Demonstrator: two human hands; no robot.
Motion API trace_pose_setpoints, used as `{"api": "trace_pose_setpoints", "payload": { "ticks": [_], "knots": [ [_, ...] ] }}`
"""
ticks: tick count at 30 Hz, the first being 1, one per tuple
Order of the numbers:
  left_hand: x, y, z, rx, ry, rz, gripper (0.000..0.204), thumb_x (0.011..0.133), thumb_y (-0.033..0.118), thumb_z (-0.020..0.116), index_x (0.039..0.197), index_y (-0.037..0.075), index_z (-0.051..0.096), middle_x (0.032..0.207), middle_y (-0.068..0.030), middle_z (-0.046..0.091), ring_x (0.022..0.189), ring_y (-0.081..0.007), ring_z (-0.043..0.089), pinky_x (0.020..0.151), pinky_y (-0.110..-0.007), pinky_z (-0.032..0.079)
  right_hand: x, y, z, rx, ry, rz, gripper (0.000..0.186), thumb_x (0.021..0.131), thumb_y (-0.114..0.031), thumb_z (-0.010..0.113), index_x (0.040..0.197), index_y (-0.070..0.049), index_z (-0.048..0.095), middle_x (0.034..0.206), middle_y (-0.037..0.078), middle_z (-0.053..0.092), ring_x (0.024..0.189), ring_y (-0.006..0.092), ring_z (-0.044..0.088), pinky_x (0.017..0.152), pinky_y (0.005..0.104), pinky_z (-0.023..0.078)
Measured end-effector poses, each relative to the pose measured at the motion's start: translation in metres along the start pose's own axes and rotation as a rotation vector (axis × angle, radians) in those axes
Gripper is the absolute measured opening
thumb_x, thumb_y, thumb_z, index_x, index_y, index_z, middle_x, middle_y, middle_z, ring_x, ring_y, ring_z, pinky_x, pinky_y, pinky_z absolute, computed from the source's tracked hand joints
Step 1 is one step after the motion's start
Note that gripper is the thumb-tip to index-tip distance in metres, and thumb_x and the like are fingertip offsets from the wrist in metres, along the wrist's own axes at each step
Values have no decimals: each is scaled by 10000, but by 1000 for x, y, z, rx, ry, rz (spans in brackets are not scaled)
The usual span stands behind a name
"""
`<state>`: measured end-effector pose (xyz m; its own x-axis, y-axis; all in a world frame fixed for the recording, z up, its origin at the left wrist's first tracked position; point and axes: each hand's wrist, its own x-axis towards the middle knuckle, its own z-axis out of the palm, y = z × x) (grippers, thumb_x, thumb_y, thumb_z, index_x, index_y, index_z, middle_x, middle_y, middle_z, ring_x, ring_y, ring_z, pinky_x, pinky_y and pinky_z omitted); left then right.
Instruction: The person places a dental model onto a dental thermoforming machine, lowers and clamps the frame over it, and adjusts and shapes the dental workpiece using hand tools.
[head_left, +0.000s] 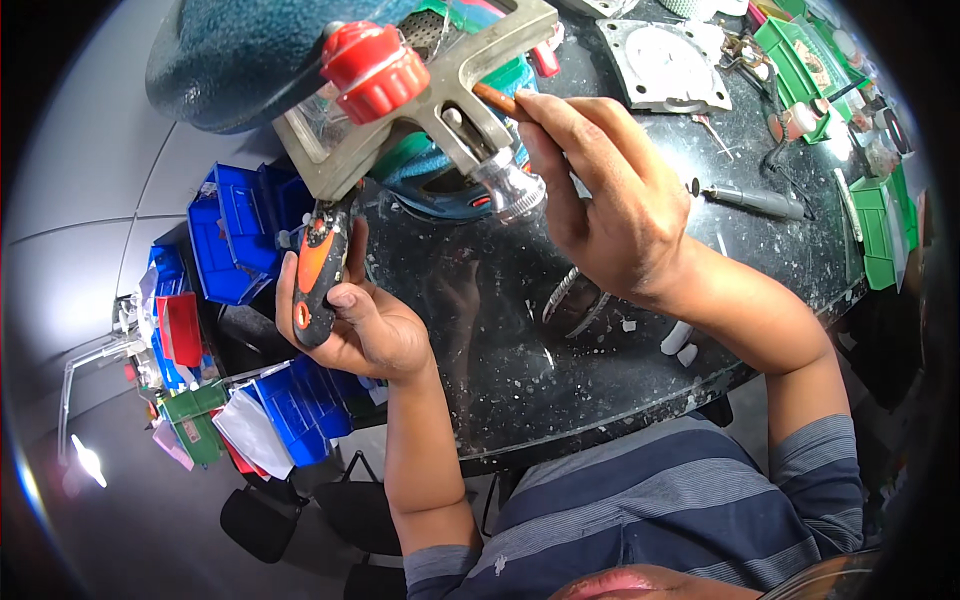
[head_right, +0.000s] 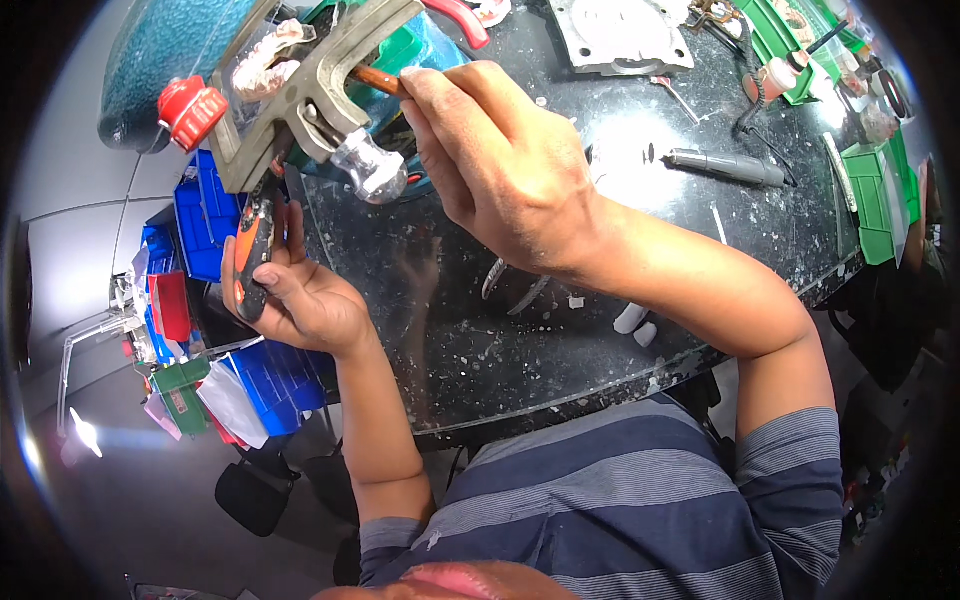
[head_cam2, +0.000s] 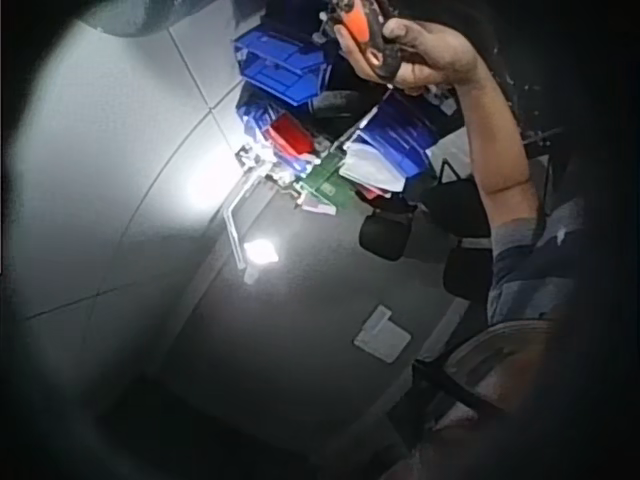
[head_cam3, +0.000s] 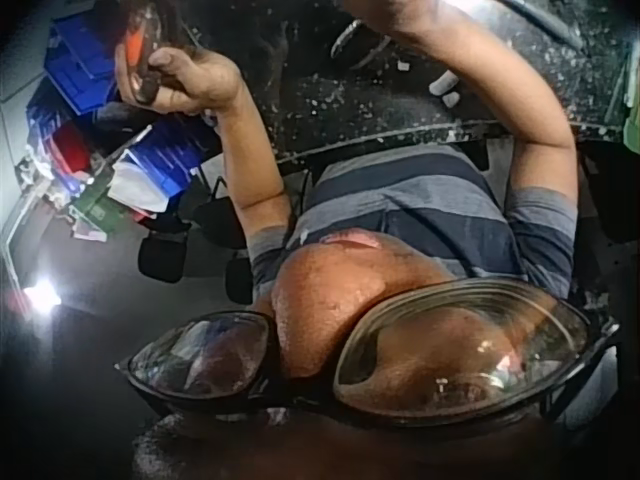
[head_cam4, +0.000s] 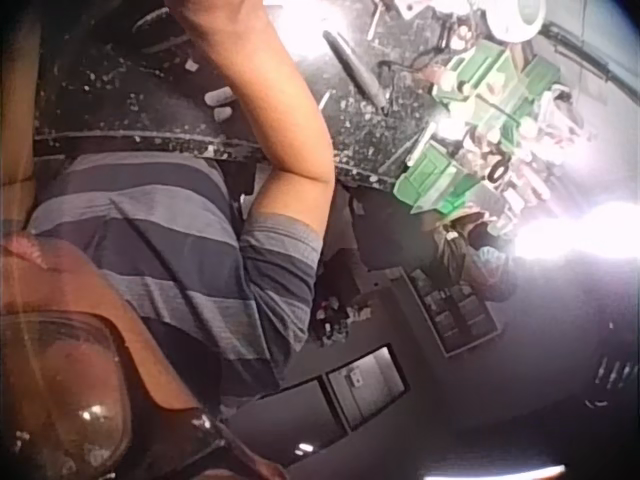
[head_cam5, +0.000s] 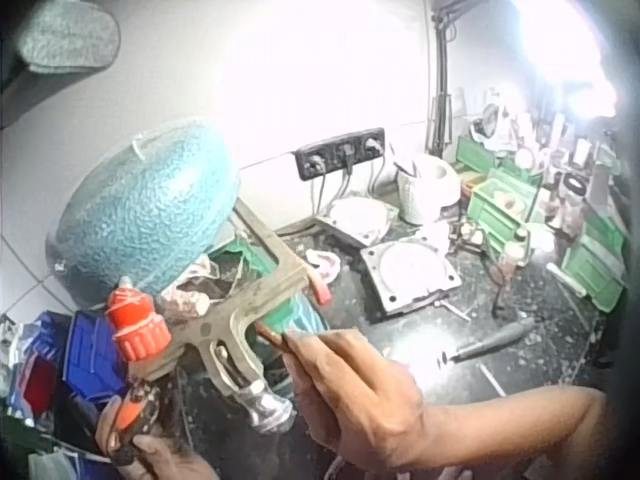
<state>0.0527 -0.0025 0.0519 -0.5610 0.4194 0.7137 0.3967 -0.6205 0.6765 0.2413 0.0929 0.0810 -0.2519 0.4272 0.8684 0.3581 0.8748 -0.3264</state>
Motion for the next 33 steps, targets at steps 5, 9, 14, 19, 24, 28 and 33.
{"api": "trace_pose_setpoints", "payload": {
  "ticks": [5,9,14,19,24,28,33],
  "knots": [
    [1,1,-2,33,-64,8,396,1048,227,507,1346,-19,422,1257,-248,563,1116,-395,644,923,-494,604,-1,-8,5,68,14,173,223,917,52,636,1137,21,649,887,129,664,702,218,667,617,291,536],
    [0,1,-1,22,-50,-5,402,1046,227,517,1347,-21,419,1248,-248,574,1117,-390,644,925,-495,603,3,-9,4,74,-32,168,202,907,33,635,1104,37,592,894,180,613,759,344,643,658,387,524],
    [1,0,0,16,-23,17,405,1040,221,536,1340,-27,425,1234,-245,588,1108,-374,648,929,-498,600,2,-8,6,164,-42,233,174,918,25,625,1085,32,579,892,184,591,780,357,625,687,394,505],
    [1,0,3,-20,10,0,401,1026,191,563,1327,-39,434,1217,-252,588,1101,-363,650,932,-502,599,-4,-3,14,186,-24,158,176,930,29,620,1095,31,560,887,178,591,747,337,635,674,373,508],
    [4,0,2,-17,7,31,410,1000,155,606,1300,-75,447,1193,-251,587,1073,-350,661,907,-478,621,0,-8,1,348,-191,352,496,766,234,470,1226,50,502,1041,109,642,1010,124,620,922,243,470],
    [5,2,5,-75,11,-54,482,956,103,661,1322,-86,410,1256,-223,527,1086,-326,648,930,-471,604,-8,3,3,673,-141,580,356,913,180,421,1233,45,502,1104,88,642,1037,101,595,911,228,456],
    [5,5,6,-116,35,-91,477,938,89,684,1300,-102,440,1225,-243,567,1063,-325,660,916,-461,606,-11,5,6,560,-155,467,335,916,160,448,1225,41,496,1088,91,641,1005,99,597,885,229,462]
  ]
}}
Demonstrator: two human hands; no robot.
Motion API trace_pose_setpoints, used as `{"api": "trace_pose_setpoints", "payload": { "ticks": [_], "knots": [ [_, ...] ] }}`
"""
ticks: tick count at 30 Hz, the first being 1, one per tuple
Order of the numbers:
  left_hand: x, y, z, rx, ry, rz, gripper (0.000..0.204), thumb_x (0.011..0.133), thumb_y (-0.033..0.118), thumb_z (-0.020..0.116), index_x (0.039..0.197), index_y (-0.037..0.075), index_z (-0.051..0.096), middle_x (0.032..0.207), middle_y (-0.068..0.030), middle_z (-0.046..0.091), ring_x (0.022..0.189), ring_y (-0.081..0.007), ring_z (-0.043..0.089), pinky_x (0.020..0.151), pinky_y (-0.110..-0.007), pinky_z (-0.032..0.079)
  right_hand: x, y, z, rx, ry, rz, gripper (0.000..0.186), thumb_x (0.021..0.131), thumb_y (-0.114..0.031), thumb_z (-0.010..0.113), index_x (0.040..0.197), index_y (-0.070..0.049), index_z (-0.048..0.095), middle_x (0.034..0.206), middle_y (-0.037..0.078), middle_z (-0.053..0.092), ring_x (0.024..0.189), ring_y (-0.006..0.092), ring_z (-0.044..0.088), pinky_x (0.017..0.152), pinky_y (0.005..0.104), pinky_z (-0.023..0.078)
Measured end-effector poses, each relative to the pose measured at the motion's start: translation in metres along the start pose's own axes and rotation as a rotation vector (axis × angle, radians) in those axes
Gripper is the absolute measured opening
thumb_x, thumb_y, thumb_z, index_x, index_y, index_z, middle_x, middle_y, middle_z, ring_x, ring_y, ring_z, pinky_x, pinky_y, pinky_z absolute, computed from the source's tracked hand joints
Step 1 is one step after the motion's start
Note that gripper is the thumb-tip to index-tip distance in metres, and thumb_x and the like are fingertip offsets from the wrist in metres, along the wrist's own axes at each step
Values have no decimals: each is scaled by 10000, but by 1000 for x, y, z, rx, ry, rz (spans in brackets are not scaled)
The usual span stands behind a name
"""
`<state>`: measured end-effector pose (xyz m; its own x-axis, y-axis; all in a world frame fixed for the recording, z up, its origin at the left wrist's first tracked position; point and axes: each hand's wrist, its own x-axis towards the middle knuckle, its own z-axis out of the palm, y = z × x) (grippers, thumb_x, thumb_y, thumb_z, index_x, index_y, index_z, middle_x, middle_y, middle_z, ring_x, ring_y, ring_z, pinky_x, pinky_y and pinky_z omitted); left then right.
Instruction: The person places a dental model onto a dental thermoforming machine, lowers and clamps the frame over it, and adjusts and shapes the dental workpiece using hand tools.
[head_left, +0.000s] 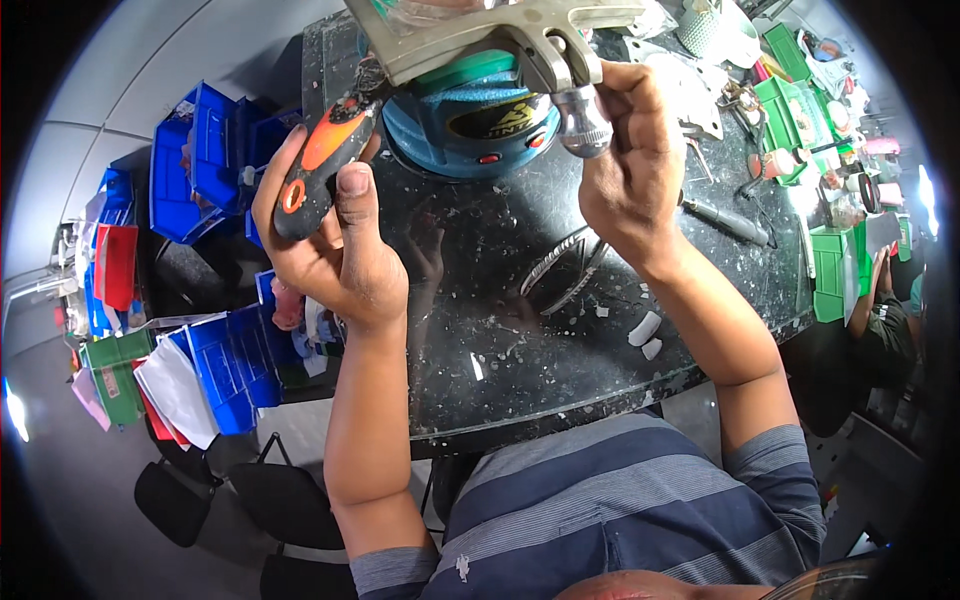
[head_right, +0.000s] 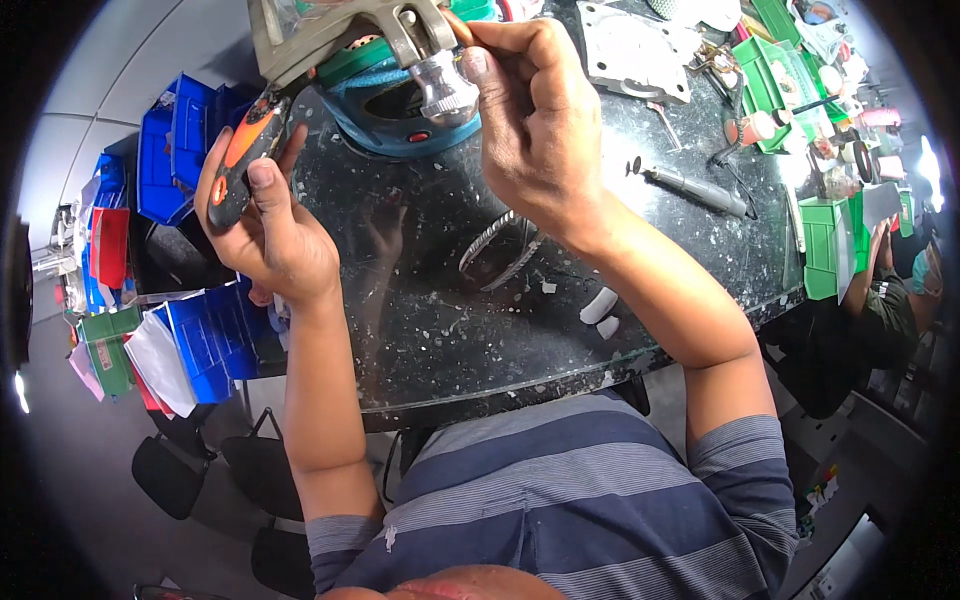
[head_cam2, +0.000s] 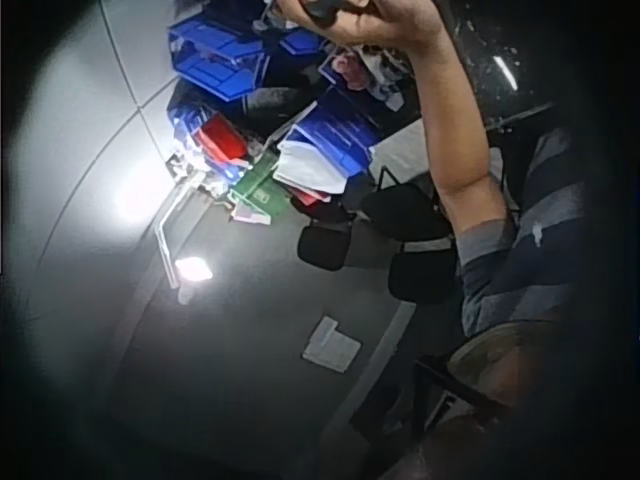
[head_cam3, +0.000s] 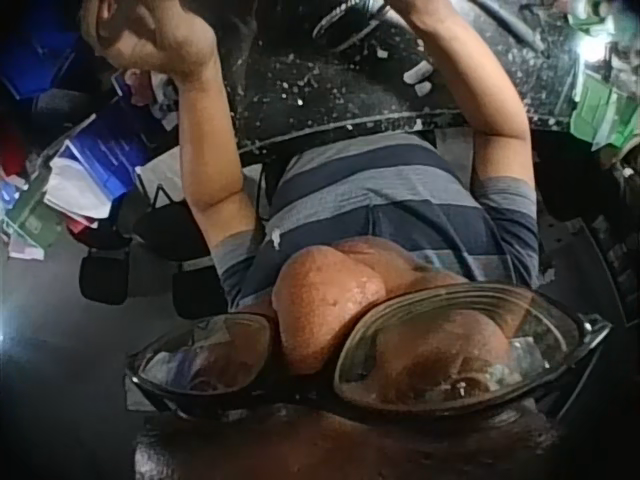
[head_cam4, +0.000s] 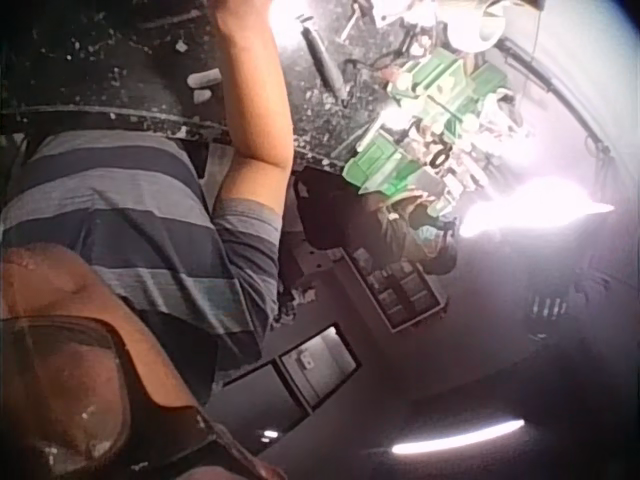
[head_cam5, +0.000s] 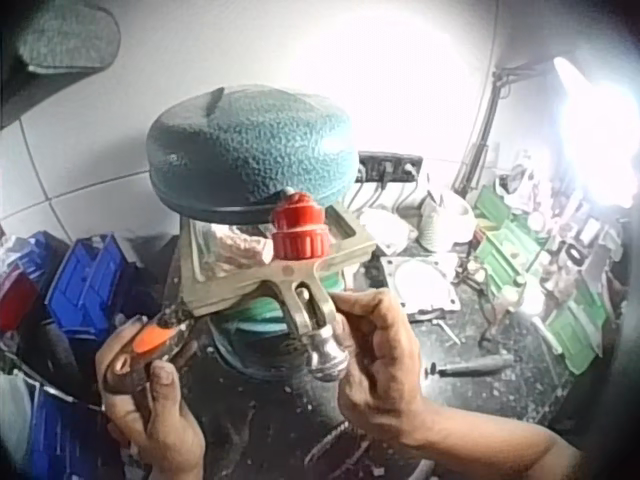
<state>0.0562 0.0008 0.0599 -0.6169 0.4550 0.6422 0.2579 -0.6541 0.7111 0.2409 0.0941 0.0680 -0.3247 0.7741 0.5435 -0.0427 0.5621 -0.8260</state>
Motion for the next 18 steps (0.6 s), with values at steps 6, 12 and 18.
{"api": "trace_pose_setpoints", "payload": {
  "ticks": [6,12,18],
  "knots": [
    [1,1,2,-53,13,8,441,925,53,689,1274,-117,480,1181,-250,605,1058,-337,672,916,-448,607,8,8,-1,-316,40,-259,316,884,127,528,1188,47,499,1011,97,649,938,119,621,855,234,474],
    [0,-1,1,-48,16,19,431,909,32,702,1257,-117,495,1164,-231,610,1037,-310,677,914,-432,608,9,11,-11,-127,54,-138,204,987,-31,563,1180,35,548,1043,73,657,963,93,614,846,230,474],
    [2,-3,-1,-74,30,35,419,905,35,710,1243,-111,510,1160,-218,613,1025,-293,677,905,-420,612,20,-8,-13,-81,90,-8,202,1024,-68,556,1189,33,611,1101,68,676,1005,98,619,905,230,465]
  ]
}}
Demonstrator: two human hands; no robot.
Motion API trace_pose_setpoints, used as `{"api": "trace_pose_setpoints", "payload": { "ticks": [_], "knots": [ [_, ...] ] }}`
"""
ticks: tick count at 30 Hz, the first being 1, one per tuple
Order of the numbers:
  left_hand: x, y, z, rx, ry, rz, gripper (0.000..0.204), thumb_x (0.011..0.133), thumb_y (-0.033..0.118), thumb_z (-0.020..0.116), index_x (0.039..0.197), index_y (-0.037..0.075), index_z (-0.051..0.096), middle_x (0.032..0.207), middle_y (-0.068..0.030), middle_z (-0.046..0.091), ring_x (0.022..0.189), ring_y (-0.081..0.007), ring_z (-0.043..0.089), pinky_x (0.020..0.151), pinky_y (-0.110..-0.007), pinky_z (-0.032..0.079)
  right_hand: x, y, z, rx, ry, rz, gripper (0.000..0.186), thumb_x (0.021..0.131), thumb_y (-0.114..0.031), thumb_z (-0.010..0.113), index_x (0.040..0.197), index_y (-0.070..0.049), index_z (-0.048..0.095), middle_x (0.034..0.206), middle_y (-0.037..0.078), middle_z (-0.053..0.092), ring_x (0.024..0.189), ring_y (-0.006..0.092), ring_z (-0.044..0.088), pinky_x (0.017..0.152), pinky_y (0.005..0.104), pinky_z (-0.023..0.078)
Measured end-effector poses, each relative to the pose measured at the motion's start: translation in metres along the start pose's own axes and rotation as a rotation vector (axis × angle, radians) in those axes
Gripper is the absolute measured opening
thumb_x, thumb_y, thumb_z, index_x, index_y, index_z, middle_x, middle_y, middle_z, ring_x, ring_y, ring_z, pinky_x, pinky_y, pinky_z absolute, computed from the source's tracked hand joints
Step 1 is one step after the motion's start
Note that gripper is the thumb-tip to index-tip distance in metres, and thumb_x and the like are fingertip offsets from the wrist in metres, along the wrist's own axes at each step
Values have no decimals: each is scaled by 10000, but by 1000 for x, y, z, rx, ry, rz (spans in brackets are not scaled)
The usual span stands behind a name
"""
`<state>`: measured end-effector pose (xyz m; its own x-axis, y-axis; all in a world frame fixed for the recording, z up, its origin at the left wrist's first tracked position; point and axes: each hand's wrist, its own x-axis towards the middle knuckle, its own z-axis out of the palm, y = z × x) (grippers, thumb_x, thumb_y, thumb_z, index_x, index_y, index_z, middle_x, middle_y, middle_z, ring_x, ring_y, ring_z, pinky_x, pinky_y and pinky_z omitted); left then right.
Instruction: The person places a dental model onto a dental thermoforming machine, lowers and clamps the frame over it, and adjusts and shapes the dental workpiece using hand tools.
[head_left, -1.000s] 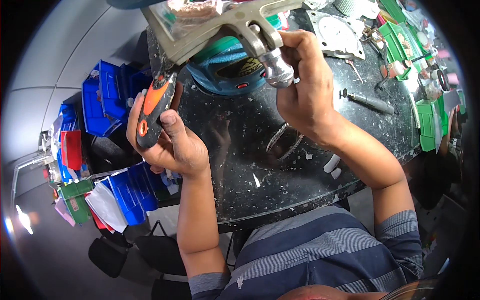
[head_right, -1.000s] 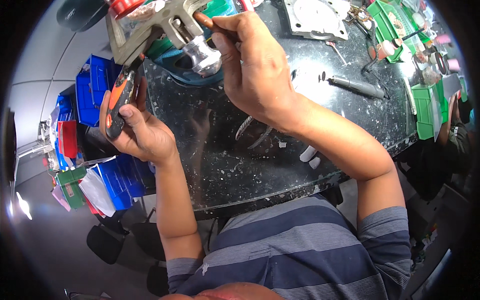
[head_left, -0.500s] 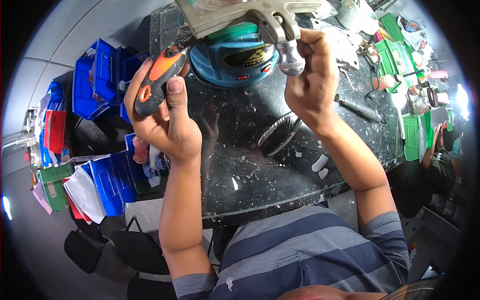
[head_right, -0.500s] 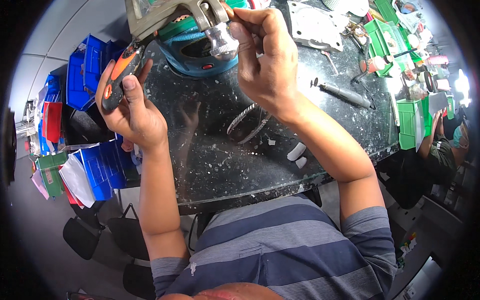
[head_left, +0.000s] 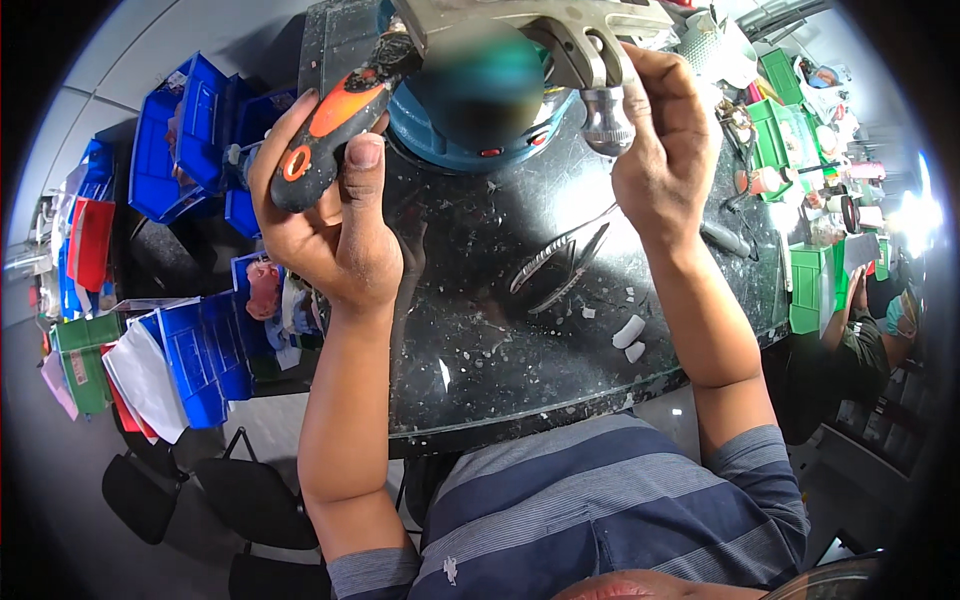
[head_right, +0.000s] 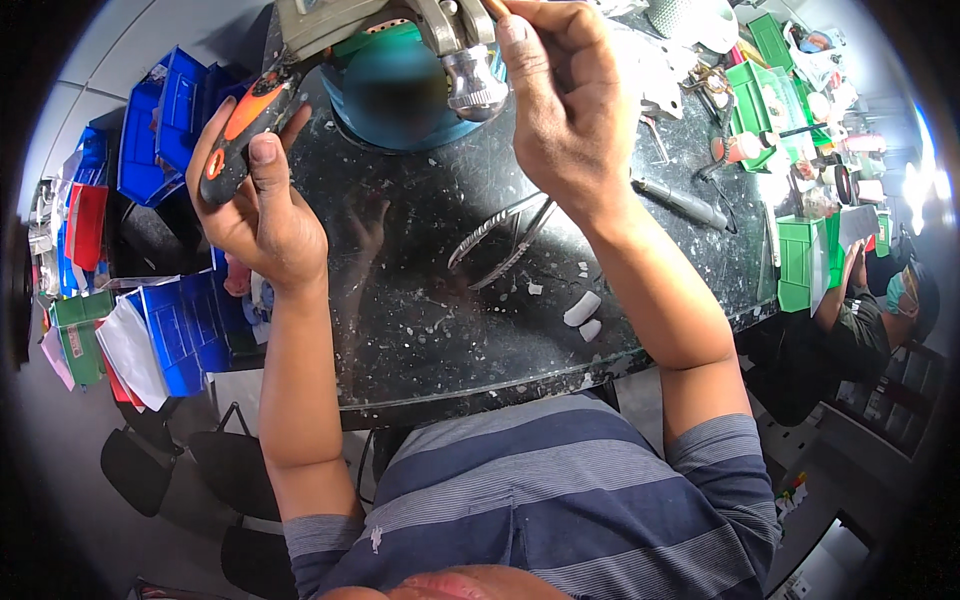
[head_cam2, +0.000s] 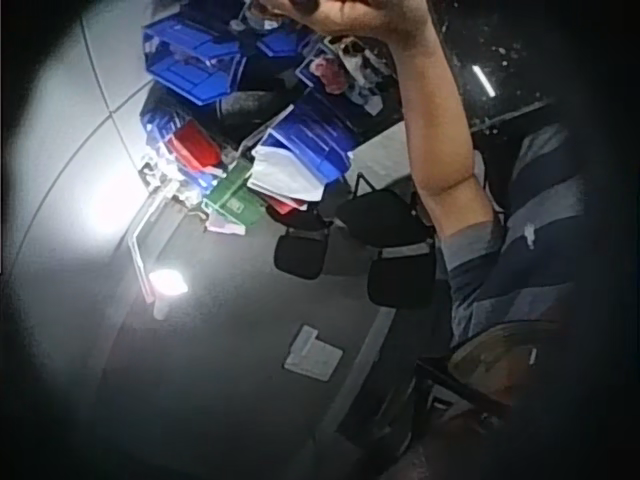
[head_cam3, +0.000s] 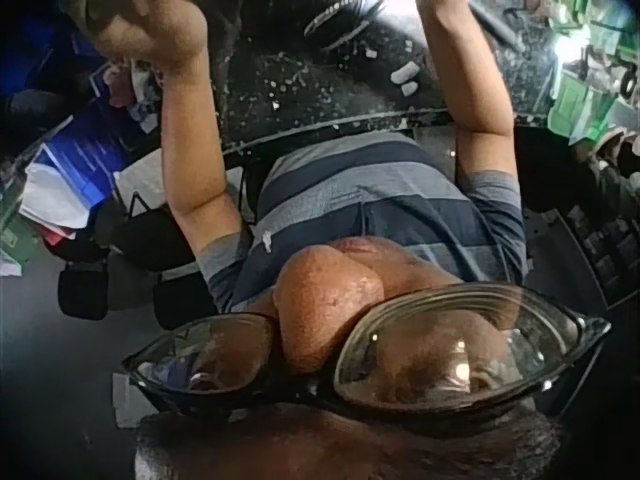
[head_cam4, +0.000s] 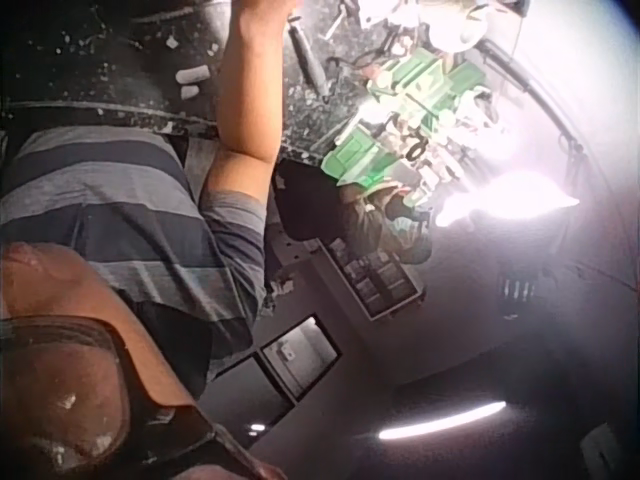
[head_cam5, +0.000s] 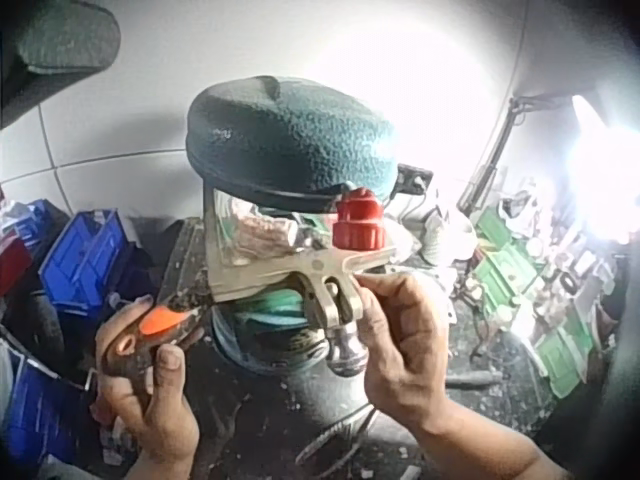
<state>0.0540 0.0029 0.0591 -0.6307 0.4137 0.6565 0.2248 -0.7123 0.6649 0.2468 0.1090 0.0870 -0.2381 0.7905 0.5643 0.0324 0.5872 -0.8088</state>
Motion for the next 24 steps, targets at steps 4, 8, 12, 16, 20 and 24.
{"api": "trace_pose_setpoints", "payload": {
  "ticks": [4,8,12,16,20,24],
  "knots": [
    [1,-1,0,-6,-12,3,420,904,40,712,1240,-111,512,1161,-222,613,1024,-292,679,908,-416,611,6,-21,-4,-56,-28,59,194,1014,-92,585,1151,26,652,1027,37,683,936,69,608,860,208,462],
    [1,-2,0,7,-9,4,420,905,44,713,1241,-111,514,1158,-224,617,1014,-290,685,908,-407,610,7,-28,-7,-69,-27,149,200,1006,-119,614,1140,18,669,937,2,671,823,32,564,754,180,446],
    [1,-2,-2,31,-9,6,420,907,47,713,1242,-111,515,1160,-226,620,1011,-288,687,910,-399,606,11,-36,-7,-42,2,235,212,1001,-149,635,1126,17,677,860,-25,647,736,13,508,671,167,414],
    [1,-1,-2,46,-18,12,421,908,47,713,1243,-111,515,1162,-226,621,1013,-284,687,913,-389,599,11,-32,-10,-10,-39,239,180,996,-92,624,1127,25,664,877,6,673,787,31,579,706,172,444],
    [0,-1,-2,35,-10,5,420,907,47,715,1243,-108,517,1162,-221,622,1007,-280,687,910,-376,592,4,-8,-8,-271,-42,-127,229,951,100,546,1160,39,619,1016,87,719,1015,118,676,873,214,491],
    [0,-2,-3,47,-16,9,422,906,49,718,1241,-108,517,1161,-219,623,998,-277,687,907,-377,595,7,2,-3,-316,6,-287,298,847,160,520,1094,31,626,940,83,714,914,97,674,798,200,484]
  ]
}}
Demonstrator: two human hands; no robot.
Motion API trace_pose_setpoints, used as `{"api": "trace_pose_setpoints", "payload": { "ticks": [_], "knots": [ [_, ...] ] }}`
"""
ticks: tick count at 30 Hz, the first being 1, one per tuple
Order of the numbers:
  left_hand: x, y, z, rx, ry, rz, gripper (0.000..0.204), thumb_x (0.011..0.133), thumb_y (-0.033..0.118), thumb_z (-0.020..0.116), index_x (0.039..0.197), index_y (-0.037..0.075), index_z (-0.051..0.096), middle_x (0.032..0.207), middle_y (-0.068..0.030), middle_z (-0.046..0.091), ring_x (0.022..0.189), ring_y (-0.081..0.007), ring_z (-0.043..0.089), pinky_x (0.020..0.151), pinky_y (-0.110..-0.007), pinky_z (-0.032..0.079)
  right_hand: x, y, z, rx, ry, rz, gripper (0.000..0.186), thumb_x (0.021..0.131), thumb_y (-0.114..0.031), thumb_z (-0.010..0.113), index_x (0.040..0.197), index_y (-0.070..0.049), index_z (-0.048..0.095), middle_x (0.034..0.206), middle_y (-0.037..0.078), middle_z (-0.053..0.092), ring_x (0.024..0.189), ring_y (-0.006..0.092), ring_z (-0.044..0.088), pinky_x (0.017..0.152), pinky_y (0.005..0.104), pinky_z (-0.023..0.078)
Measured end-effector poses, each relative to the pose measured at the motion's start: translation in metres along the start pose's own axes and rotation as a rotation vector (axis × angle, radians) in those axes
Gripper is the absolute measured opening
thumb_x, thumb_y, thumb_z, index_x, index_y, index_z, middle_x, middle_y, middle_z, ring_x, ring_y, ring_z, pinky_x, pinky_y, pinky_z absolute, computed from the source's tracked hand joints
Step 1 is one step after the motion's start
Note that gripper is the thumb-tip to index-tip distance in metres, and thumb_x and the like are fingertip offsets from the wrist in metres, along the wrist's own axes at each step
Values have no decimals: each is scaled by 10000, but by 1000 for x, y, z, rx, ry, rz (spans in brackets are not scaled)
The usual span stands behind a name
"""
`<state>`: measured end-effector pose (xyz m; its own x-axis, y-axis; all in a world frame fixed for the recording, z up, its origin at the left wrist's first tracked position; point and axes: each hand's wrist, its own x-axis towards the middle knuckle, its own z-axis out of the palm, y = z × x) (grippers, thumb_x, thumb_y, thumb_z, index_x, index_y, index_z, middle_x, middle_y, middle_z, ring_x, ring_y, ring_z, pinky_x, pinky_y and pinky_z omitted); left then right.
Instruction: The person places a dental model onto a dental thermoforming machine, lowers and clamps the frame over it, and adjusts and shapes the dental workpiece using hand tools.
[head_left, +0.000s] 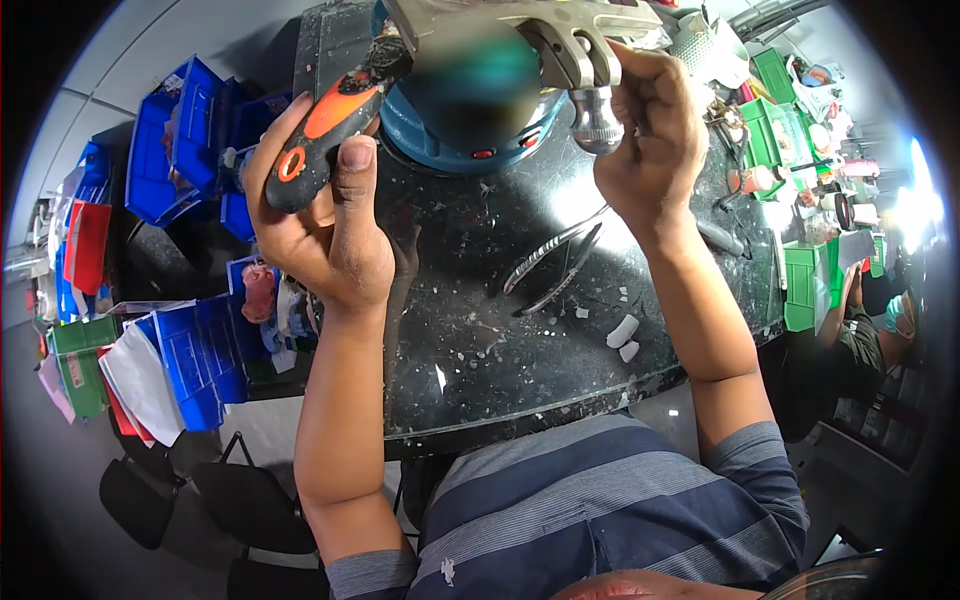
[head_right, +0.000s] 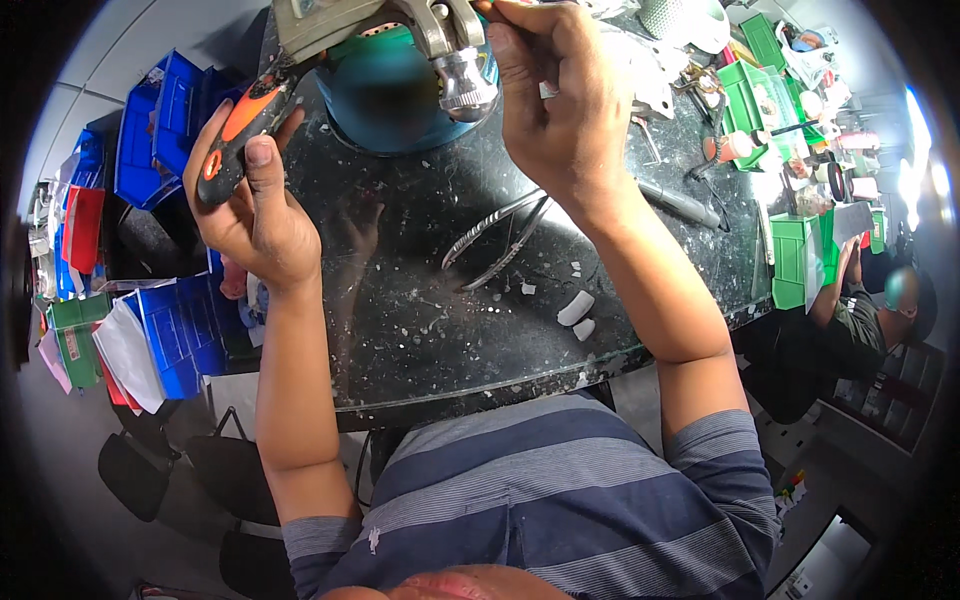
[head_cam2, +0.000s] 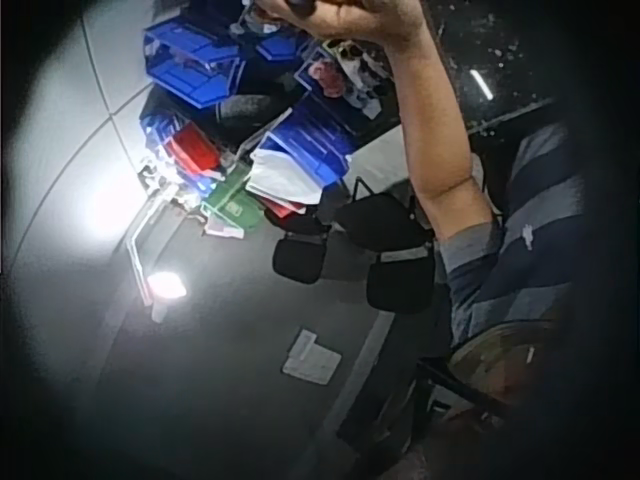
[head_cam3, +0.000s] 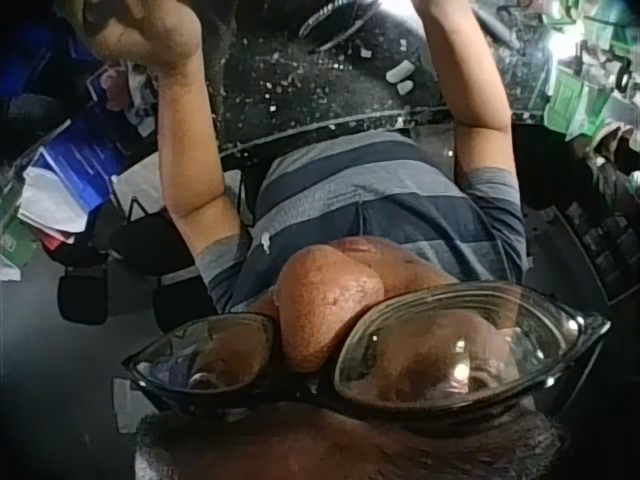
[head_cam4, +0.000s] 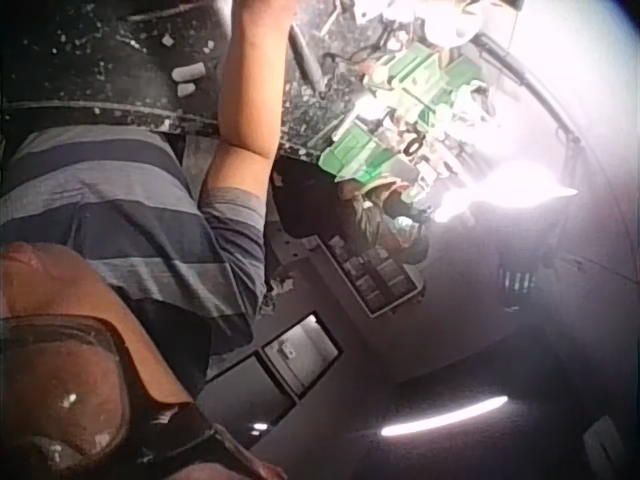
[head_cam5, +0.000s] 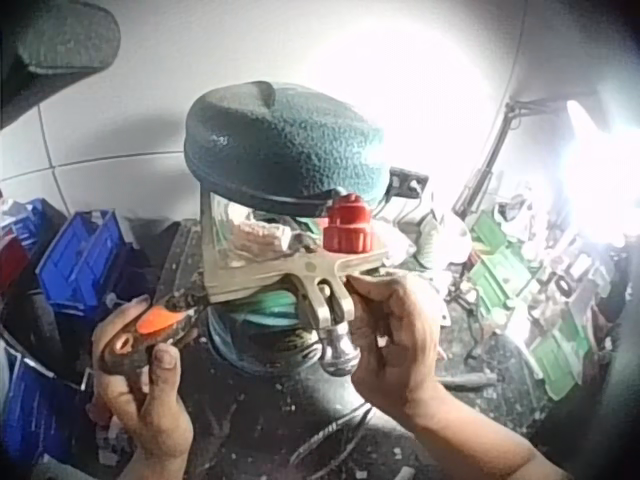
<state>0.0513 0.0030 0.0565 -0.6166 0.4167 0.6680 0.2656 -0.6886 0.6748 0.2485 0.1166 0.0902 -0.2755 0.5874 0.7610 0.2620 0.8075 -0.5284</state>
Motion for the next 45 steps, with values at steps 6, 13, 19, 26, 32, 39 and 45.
{"api": "trace_pose_setpoints", "payload": {
  "ticks": [6,13,19,26,32,39,45],
  "knots": [
    [0,0,1,-27,3,-4,423,903,50,721,1238,-109,519,1150,-217,630,994,-274,687,916,-374,593,1,-18,-2,-373,-89,-15,324,759,95,642,1062,-18,647,766,12,592,698,70,536,670,195,460],
    [1,-1,-1,12,0,14,421,899,47,723,1237,-110,528,1135,-215,640,991,-259,688,912,-348,580,4,-21,-13,-265,-112,-23,304,783,113,644,1072,20,659,779,0,610,728,40,553,704,167,471],
    [2,2,-1,17,3,5,426,905,64,724,1239,-114,530,1143,-214,639,987,-250,683,902,-329,562,22,-31,-18,-134,-145,123,152,967,-56,670,1089,33,685,898,52,735,817,39,638,722,193,505],
    [1,4,0,31,0,-21,444,909,83,722,1251,-120,523,1156,-226,635,1007,-271,679,926,-355,553,28,-39,-25,56,-138,399,173,971,-138,684,1002,27,726,801,-12,674,673,20,534,595,178,421],
    [0,4,1,17,3,-38,461,912,88,714,1264,-125,506,1176,-247,623,1020,-311,677,952,-420,566,25,-29,-27,340,-154,575,198,979,-160,672,1025,28,717,795,-23,642,611,2,421,527,181,319],
    [1,2,-2,42,-28,-11,460,924,104,699,1271,-120,497,1192,-252,604,1051,-322,666,927,-439,591,10,-25,-19,93,-95,153,102,950,-35,670,1042,7,655,882,111,701,747,152,681,676,264,527],
    [1,2,-2,67,-29,-18,458,929,103,689,1273,-121,488,1209,-253,587,1053,-326,664,923,-444,598,6,-25,-10,-312,-5,-244,135,893,-23,707,1023,1,678,819,129,652,679,276,659,606,339,532]
  ]
}}
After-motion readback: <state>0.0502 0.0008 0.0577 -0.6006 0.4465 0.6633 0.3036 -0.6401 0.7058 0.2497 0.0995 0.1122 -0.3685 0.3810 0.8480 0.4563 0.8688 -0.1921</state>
